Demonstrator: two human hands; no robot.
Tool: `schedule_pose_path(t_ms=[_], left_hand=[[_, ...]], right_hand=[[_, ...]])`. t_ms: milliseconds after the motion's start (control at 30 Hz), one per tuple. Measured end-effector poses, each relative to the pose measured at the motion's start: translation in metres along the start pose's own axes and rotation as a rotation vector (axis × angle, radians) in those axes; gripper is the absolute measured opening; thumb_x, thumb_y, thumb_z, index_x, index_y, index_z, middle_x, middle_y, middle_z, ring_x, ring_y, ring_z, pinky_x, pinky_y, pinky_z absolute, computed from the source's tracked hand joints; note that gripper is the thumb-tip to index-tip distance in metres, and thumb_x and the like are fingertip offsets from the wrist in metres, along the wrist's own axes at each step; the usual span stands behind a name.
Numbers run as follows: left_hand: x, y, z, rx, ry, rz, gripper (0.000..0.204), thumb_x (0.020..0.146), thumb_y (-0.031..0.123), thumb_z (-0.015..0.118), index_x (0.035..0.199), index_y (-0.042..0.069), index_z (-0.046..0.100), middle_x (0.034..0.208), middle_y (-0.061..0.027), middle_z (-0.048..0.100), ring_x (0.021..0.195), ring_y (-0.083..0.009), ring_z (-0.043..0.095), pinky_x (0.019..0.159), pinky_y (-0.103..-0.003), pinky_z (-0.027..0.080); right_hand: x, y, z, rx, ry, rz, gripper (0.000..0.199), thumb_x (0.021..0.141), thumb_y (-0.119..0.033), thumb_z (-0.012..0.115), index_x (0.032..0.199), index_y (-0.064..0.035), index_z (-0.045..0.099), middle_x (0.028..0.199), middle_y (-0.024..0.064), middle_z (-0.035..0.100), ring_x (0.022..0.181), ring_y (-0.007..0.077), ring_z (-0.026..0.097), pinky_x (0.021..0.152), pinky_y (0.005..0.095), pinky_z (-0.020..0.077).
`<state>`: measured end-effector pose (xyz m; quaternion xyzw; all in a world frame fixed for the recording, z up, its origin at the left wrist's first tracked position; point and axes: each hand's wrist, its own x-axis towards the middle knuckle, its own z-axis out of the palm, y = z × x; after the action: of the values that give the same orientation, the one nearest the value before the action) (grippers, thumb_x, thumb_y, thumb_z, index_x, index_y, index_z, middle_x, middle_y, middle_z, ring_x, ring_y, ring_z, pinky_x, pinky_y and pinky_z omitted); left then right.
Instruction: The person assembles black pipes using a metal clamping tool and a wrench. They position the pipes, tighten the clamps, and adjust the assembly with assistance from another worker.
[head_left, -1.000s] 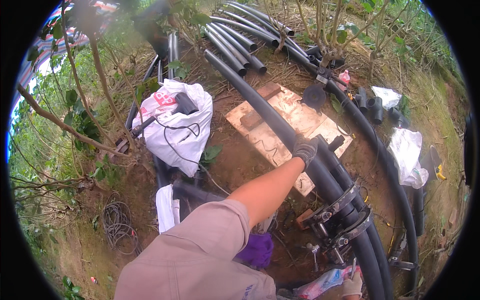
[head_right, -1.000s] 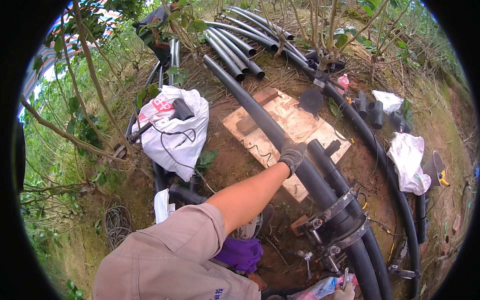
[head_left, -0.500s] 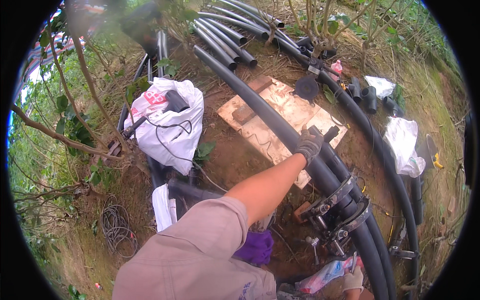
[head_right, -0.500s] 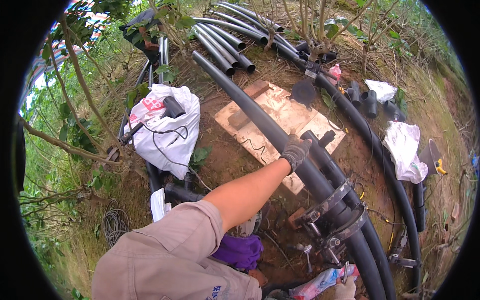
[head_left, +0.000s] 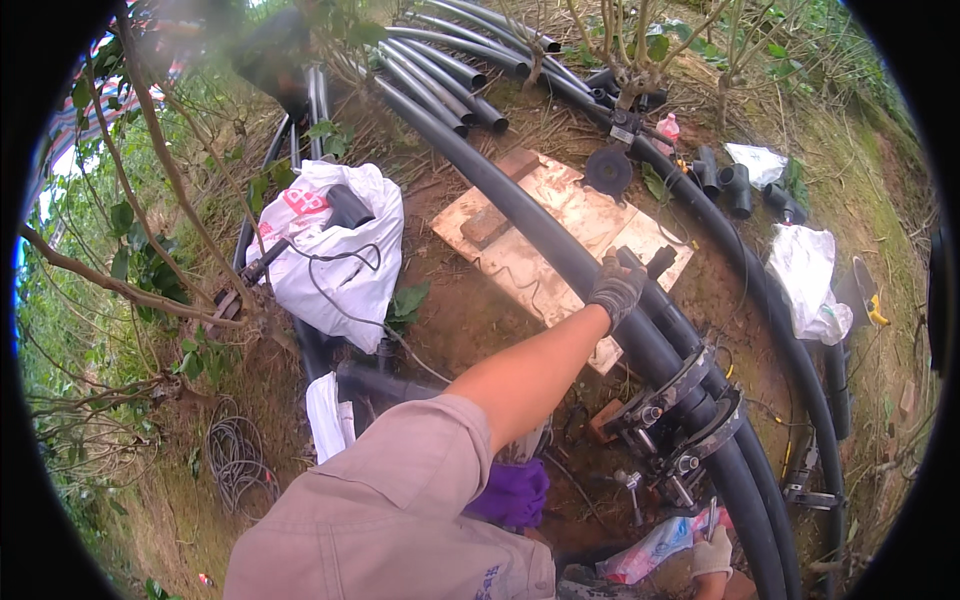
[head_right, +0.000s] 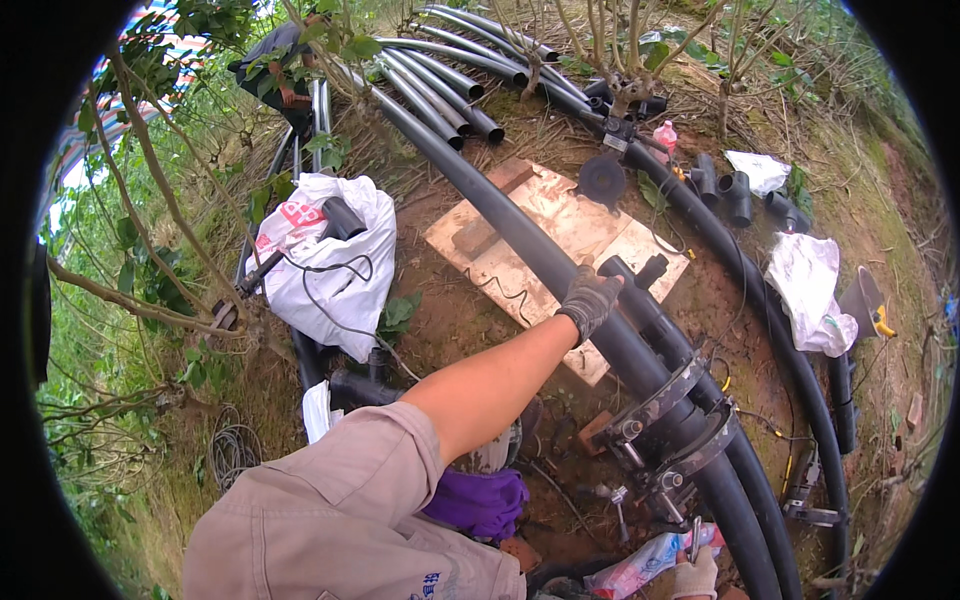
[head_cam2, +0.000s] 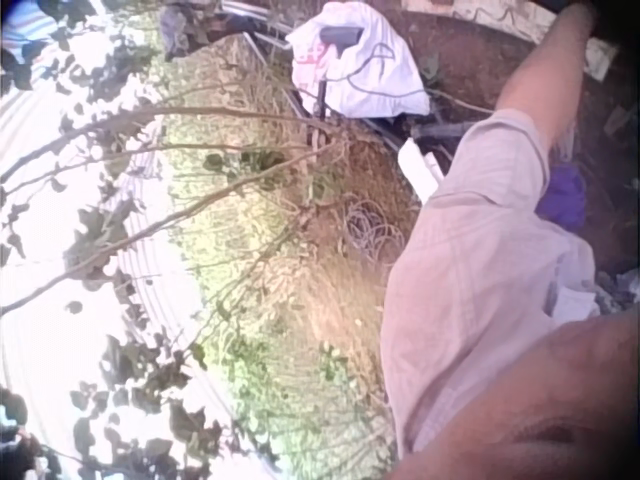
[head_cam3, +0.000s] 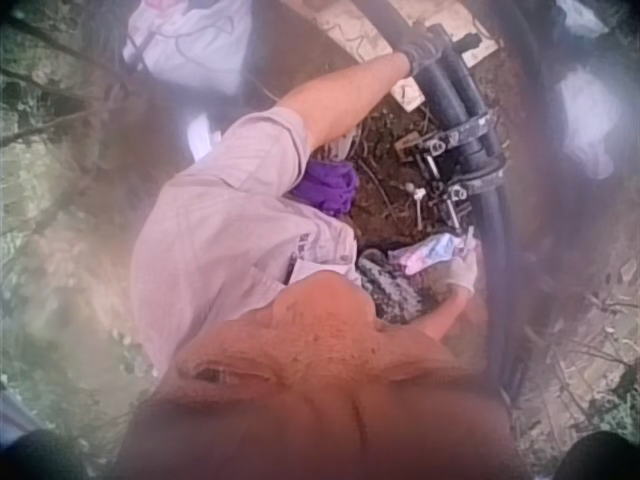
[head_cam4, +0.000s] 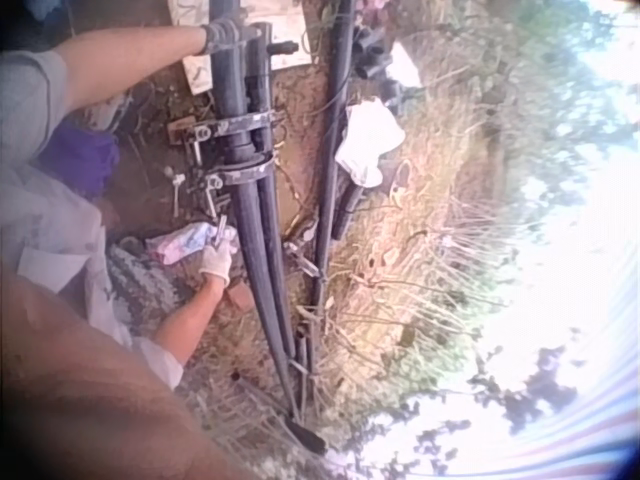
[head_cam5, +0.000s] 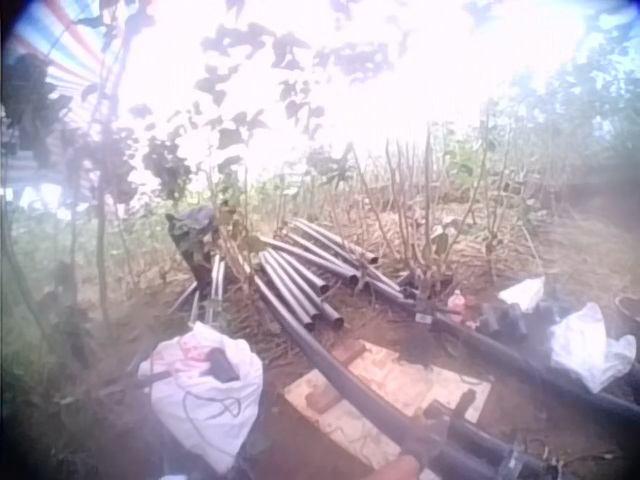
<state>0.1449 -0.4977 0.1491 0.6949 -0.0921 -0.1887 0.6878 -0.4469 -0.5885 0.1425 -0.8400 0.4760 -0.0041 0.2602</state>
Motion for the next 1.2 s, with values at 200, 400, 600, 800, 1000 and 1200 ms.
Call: schedule_pose_path(t_ms=[200, 400, 600, 800, 1000, 1200], left_hand=[[-0.002, 0.005, -0.002, 0.048, -0.002, 0.024, 0.097, 0.093, 0.027, 0.070, 0.160, -0.003, 0.007, 0.085, -0.0095, 0.070, 0.076, -0.0178, 0.067, 0.072, -0.034, 0.055], [-0.006, 0.007, -0.003, 0.117, -0.013, 0.016, 0.097, 0.093, 0.027, 0.069, 0.159, -0.004, 0.005, 0.091, -0.0114, 0.072, 0.079, -0.0189, 0.068, 0.078, -0.033, 0.055], [-0.009, 0.009, 0.004, 0.030, 0.004, -0.010, 0.095, 0.092, 0.026, 0.071, 0.160, -0.001, 0.010, 0.088, -0.0085, 0.071, 0.079, -0.0188, 0.068, 0.076, -0.034, 0.055], [0.005, -0.006, -0.006, 0.032, 0.022, 0.008, 0.093, 0.091, 0.023, 0.072, 0.160, 0.003, 0.014, 0.093, -0.0094, 0.068, 0.077, -0.0203, 0.067, 0.072, -0.035, 0.056], [0.001, 0.001, -0.002, 0.008, -0.012, -0.022, 0.091, 0.091, 0.023, 0.073, 0.160, 0.003, 0.016, 0.097, -0.0096, 0.068, 0.077, -0.0208, 0.068, 0.071, -0.035, 0.056], [-0.030, 0.040, 0.007, -0.030, -0.115, -0.114, 0.085, 0.093, 0.024, 0.071, 0.159, 0.009, 0.020, 0.106, -0.0083, 0.067, 0.076, -0.0193, 0.067, 0.066, -0.034, 0.054]], right_hand=[[0.005, 0.007, 0.003, 0.015, -0.023, -0.016, 0.021, 0.087, -0.011, 0.073, 0.092, 0.0011, 0.057, 0.079, 0.0177, 0.065, 0.073, 0.0315, 0.064, 0.071, 0.0429, 0.0498], [0.001, -0.006, -0.001, -0.057, -0.024, 0.035, 0.021, 0.087, -0.012, 0.073, 0.091, 0.0001, 0.056, 0.077, 0.0177, 0.064, 0.072, 0.0318, 0.063, 0.070, 0.0429, 0.0494], [-0.001, -0.010, -0.004, -0.014, -0.003, -0.007, 0.022, 0.087, -0.013, 0.073, 0.091, 0.0001, 0.056, 0.077, 0.0186, 0.064, 0.071, 0.0323, 0.063, 0.069, 0.0451, 0.0484], [-0.003, -0.033, -0.005, -0.037, -0.039, 0.028, 0.022, 0.089, -0.015, 0.072, 0.091, 0.0004, 0.057, 0.078, 0.0193, 0.065, 0.072, 0.0335, 0.063, 0.070, 0.0456, 0.0488], [-0.014, -0.046, -0.011, -0.067, -0.042, 0.015, 0.022, 0.088, -0.015, 0.072, 0.091, 0.0009, 0.057, 0.080, 0.0205, 0.066, 0.073, 0.0363, 0.064, 0.071, 0.0462, 0.0491], [-0.026, -0.076, -0.038, -0.092, -0.059, 0.126, 0.029, 0.088, -0.022, 0.073, 0.096, 0.0013, 0.057, 0.088, 0.0278, 0.067, 0.086, 0.0473, 0.066, 0.075, 0.0497, 0.0501]])
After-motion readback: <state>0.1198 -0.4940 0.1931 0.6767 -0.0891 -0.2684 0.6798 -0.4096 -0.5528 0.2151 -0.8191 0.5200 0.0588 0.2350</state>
